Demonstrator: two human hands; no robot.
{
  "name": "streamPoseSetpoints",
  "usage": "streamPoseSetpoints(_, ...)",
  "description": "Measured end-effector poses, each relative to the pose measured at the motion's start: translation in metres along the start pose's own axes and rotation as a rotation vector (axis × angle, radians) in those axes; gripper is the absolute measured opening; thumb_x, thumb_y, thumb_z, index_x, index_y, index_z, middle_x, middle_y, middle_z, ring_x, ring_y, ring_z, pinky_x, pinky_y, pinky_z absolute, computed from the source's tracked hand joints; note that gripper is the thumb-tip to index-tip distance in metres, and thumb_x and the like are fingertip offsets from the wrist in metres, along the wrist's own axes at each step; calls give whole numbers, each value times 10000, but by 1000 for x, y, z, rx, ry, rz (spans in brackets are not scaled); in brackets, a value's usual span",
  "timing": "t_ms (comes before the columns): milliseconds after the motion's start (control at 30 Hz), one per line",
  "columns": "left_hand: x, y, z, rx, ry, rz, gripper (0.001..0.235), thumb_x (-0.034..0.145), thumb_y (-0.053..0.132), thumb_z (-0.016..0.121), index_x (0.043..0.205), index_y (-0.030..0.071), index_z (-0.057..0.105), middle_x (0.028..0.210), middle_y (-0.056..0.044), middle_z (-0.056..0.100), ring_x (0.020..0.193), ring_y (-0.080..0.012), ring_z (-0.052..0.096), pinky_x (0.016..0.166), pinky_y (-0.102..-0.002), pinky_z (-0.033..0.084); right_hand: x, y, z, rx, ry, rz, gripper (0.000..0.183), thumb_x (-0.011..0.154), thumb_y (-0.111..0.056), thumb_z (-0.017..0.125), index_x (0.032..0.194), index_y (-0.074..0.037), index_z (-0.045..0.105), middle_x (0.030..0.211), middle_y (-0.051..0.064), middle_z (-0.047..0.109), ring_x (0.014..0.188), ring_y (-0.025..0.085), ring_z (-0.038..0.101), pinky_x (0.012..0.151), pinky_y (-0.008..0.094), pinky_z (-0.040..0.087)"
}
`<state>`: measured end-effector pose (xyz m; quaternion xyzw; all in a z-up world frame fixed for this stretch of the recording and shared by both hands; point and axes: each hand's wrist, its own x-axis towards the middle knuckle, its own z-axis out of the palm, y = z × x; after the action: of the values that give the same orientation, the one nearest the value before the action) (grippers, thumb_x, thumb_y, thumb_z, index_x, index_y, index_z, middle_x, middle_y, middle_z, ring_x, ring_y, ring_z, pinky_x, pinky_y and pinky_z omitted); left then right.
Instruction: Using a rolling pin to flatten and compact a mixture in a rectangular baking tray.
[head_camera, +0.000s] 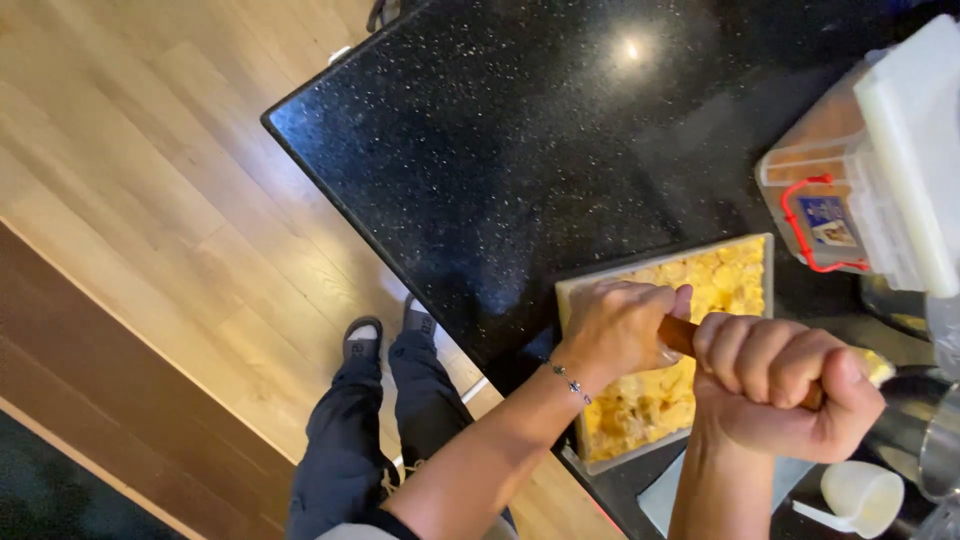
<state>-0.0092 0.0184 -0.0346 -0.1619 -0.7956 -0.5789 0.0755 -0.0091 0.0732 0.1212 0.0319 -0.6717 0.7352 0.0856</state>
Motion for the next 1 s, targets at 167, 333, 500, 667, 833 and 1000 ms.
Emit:
streamPoseSetpoints(167, 3, 2, -14, -238, 265, 50, 335, 1118, 200, 666, 813, 150, 537, 677, -24, 578, 558, -249, 566, 559, -440, 505, 10, 2, 24, -28, -112, 12, 537, 1032, -416, 394, 551, -240, 232, 463, -20, 157, 417, 176, 111, 484, 382, 198)
streamPoseSetpoints(333, -8, 12, 9, -46, 46, -45, 110, 976, 309, 805, 917, 217, 791, 793, -21, 791, 716, -319, 784, 642, -555, 594, 0, -13, -3, -59, -83, 5, 500, 1068, -417, 342, 609, -261, 217, 500, -68, 140, 419, 136, 113, 491, 375, 171)
streamPoseSetpoints(500, 6, 43, -11, -72, -175, -39, 310, 1116, 338, 680, 933, 134, 825, 674, 16, 735, 640, -293, 771, 690, -563, 638, -14, -26, -31, -19, -30, -19, 537, 1108, -460, 398, 638, -247, 248, 535, -64, 187, 484, 126, 161, 552, 364, 236)
streamPoseSetpoints(667, -3, 1, 0, -14, 24, -12, 105, 867, 269, 873, 939, 214, 820, 770, 6, 810, 690, -292, 799, 596, -494, 592, 0, 2, -15, 65, -27, 7, 484, 1059, -405, 390, 615, -242, 287, 492, -63, 183, 434, 140, 149, 518, 367, 202)
streamPoseSetpoints(833, 1, -4, 0, -80, 147, 30, 192, 991, 331, 800, 871, 188, 754, 728, 4, 759, 638, -247, 771, 571, -452, 586, 6, 6, -4, 33, -72, -38, 509, 1074, -380, 385, 606, -228, 255, 492, -39, 198, 423, 159, 177, 511, 382, 217)
streamPoseSetpoints(1000, -1, 23, -10, -81, 159, 37, 379, 1183, 336, 651, 863, 180, 784, 665, 21, 722, 584, -191, 739, 571, -390, 627, -5, -11, -9, -10, -77, -40, 519, 1063, -396, 343, 582, -253, 210, 505, -54, 131, 436, 136, 126, 532, 383, 165)
